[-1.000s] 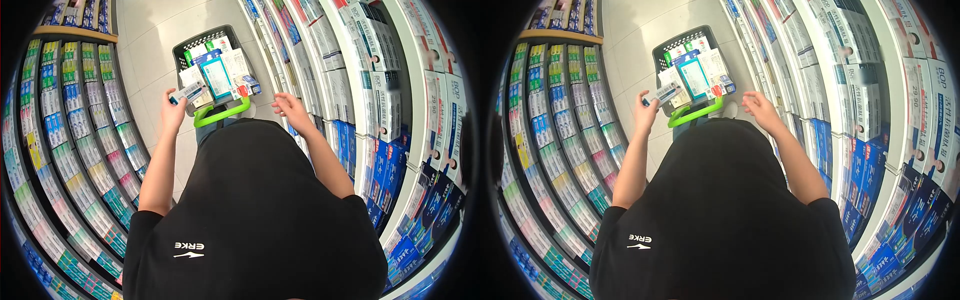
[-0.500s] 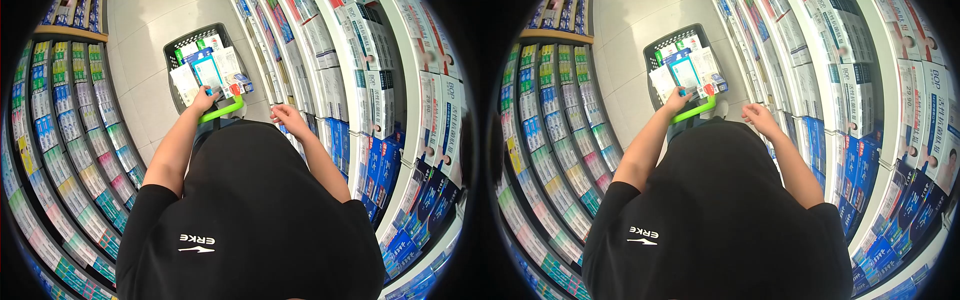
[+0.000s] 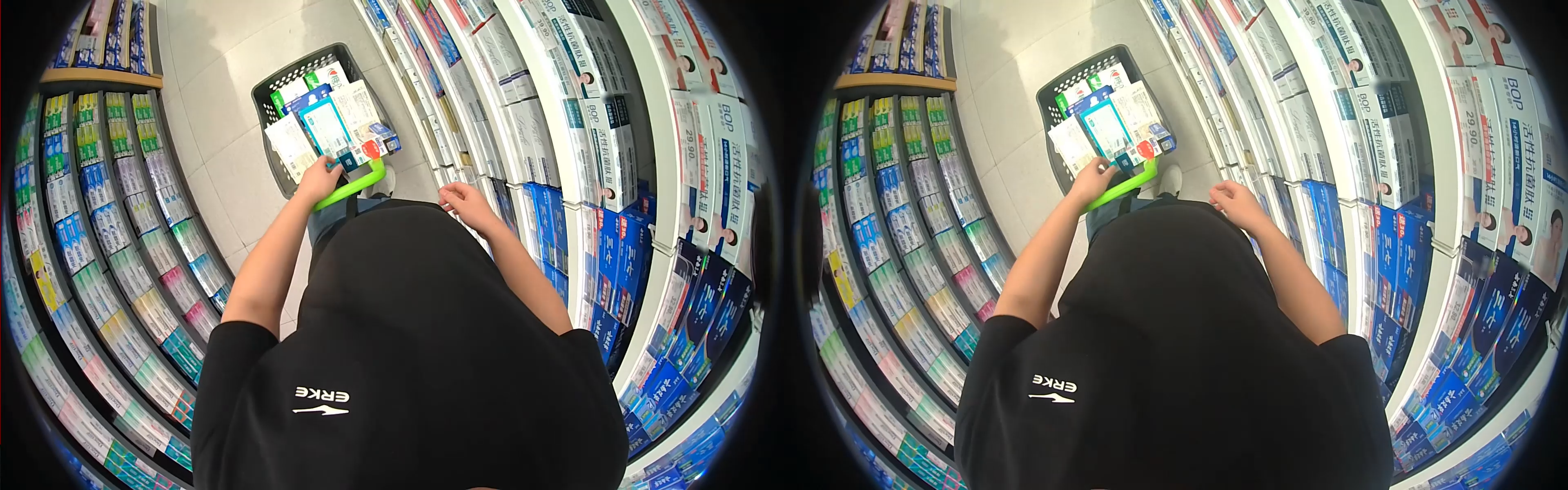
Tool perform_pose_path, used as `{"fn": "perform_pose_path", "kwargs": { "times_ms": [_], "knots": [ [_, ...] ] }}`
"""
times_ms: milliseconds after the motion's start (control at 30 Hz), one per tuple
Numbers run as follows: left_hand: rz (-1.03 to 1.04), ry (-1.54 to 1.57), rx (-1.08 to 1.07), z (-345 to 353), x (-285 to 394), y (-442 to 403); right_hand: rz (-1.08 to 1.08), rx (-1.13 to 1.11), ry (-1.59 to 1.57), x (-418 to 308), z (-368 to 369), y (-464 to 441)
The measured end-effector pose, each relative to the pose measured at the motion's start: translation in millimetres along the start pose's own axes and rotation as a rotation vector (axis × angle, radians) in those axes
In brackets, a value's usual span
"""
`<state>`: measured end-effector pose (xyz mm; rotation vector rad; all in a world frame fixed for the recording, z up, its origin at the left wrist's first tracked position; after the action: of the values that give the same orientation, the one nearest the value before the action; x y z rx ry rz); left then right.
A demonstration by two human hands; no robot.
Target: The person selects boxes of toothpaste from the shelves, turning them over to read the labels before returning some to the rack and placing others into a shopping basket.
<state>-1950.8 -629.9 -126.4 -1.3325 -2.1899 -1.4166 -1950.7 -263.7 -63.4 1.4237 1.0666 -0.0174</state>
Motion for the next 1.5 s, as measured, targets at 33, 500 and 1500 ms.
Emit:
{"fn": "perform_pose_path", "kwargs": {
  "times_ms": [33, 500, 1500],
  "knots": [
    [0.0, -0.008, 0.018, -8, 7, 16, -0.015, -0.002, 0.011, -2, 3, -4],
    [-0.034, -0.367, 0.191, -18, 37, 90, -1.226, -0.04, 0.971, -167, 112, -6],
    [0.653, -0.072, 0.265, 52, -17, 202, -0.91, 0.183, 1.076, -45, 158, 13]
  ]
}}
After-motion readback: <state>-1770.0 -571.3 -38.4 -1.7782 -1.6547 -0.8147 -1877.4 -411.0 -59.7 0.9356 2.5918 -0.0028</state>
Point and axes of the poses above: each hand's wrist, its own y-axis away from the middle knuckle, its own z-axis out of the palm, x = y × z, the point moved 7 cm from there along -y, towards the middle knuckle, and after that the axes turned 6 degrees about y, right-handed, at the moved point
